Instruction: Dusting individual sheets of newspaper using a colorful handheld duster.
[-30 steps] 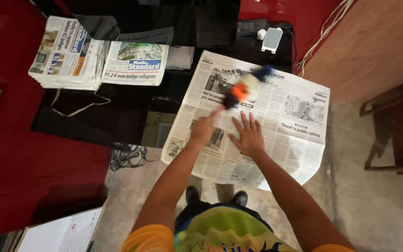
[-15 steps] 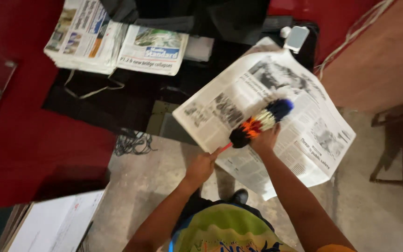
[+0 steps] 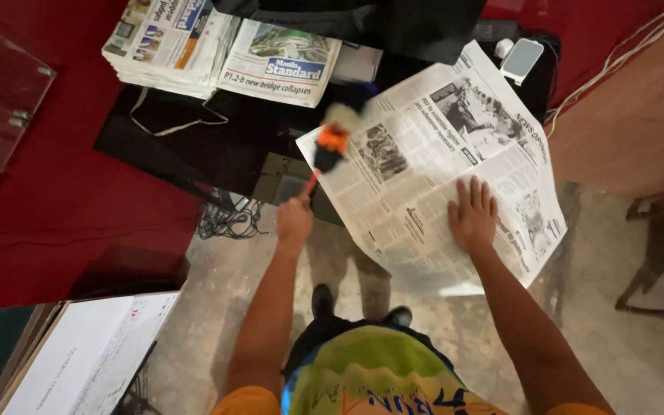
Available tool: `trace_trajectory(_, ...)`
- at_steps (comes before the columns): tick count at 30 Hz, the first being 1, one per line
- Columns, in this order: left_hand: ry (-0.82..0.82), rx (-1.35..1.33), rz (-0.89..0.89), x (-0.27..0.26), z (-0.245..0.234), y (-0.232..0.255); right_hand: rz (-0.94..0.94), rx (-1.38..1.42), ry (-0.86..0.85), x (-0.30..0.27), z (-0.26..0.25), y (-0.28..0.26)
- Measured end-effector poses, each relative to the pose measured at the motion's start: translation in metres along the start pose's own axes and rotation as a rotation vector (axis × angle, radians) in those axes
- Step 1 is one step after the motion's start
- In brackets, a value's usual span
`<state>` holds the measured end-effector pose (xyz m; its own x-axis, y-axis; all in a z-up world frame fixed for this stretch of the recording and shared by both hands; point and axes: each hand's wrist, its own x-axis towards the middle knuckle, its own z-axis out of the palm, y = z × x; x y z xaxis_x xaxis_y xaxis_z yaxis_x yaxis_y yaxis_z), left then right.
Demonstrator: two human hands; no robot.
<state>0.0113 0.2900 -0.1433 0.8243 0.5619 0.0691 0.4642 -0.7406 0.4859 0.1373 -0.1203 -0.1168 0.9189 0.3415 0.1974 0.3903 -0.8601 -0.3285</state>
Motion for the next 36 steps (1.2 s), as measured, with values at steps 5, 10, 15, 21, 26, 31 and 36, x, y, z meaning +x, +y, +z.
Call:
trace_trajectory(5, -0.146, -0.083, 0.278, -0.038, -0.049, 0.042, 0.020, 0.009, -0.002, 0.001, 0.001, 0.002)
trace_trajectory(10, -0.280, -0.212, 0.530, -0.073, -0.018, 0.005, 0.041, -0.097, -0.021, 0.001, 0.004, 0.002)
trace_trajectory(15, -0.123, 0.068, 0.216, -0.054, -0.049, -0.046, 0.022, 0.021, -0.007, -0.001, -0.006, -0.005)
trace_trajectory(21, -0.037, -0.110, 0.350, -0.076, -0.047, -0.087, 0.020, 0.021, 0.007, 0.001, -0.004, -0.006)
trace_trajectory(26, -0.301, -0.272, 0.398, -0.135, -0.071, -0.010, -0.004, 0.012, 0.010, -0.002, 0.002, 0.002)
trace_trajectory(31, -0.256, -0.292, 0.352, -0.124, -0.058, -0.052, 0.044, 0.002, -0.019, 0.000, 0.004, 0.003)
trace_trajectory(36, 0.043, 0.118, 0.026, -0.083, -0.070, -0.135, 0.024, 0.001, -0.053, 0.001, 0.003, 0.005)
